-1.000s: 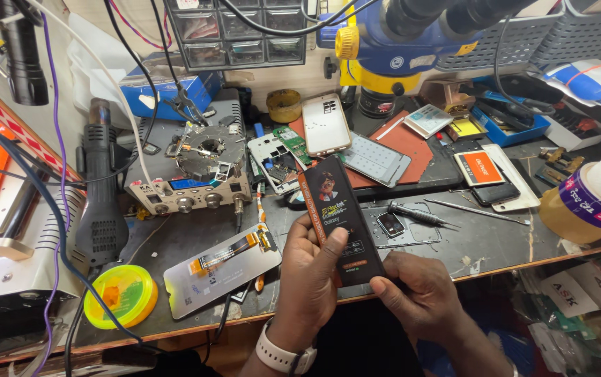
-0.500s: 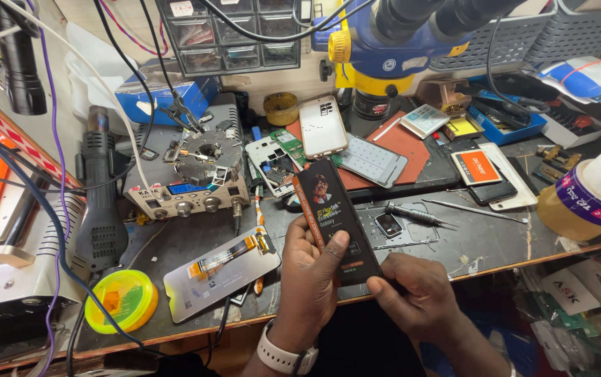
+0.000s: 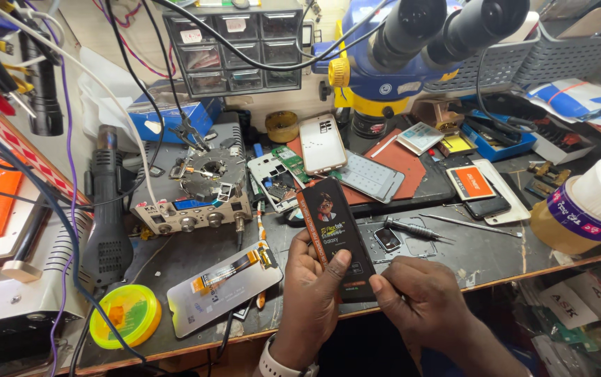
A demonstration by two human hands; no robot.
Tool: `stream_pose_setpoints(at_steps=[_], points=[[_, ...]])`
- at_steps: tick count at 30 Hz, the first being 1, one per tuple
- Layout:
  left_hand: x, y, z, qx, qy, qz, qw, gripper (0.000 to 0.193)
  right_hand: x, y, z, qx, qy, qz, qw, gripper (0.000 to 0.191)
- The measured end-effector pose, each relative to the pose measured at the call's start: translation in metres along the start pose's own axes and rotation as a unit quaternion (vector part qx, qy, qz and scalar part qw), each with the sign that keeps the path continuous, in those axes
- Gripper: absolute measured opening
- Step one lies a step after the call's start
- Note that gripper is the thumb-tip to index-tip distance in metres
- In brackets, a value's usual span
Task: The person is repairing a smartphone. They use a screwdriver to remove screws from the back of the phone, then carefully pry open the back cover. They proceed to disconnect internal ribbon cables and remove the battery.
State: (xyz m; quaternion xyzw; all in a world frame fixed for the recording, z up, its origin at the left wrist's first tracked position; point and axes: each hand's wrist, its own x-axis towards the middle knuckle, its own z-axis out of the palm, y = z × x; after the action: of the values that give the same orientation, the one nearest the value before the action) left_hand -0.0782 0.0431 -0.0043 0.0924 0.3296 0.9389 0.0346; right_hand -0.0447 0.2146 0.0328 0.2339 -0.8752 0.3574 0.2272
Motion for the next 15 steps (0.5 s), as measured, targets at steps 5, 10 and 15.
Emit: stream_pose_setpoints(at_steps=[5, 10, 15], points=[[0.000, -0.002, -0.002, 0.012, -0.007, 0.008, 1.000, 0.057, 0.002, -0.006, -0.001, -0.025, -0.019, -0.003, 0.999, 0.034], [0.000, 0.001, -0.004, -0.032, -0.030, -0.032, 0.999, 0.054, -0.001, -0.013, -0.004, -0.007, -0.031, 0.003, 0.999, 0.033], [-0.001, 0.015, -0.007, -0.102, -0.109, -0.132, 0.980, 0.051, 0.015, -0.023, -0.022, 0.046, -0.075, -0.077, 0.993, 0.027]])
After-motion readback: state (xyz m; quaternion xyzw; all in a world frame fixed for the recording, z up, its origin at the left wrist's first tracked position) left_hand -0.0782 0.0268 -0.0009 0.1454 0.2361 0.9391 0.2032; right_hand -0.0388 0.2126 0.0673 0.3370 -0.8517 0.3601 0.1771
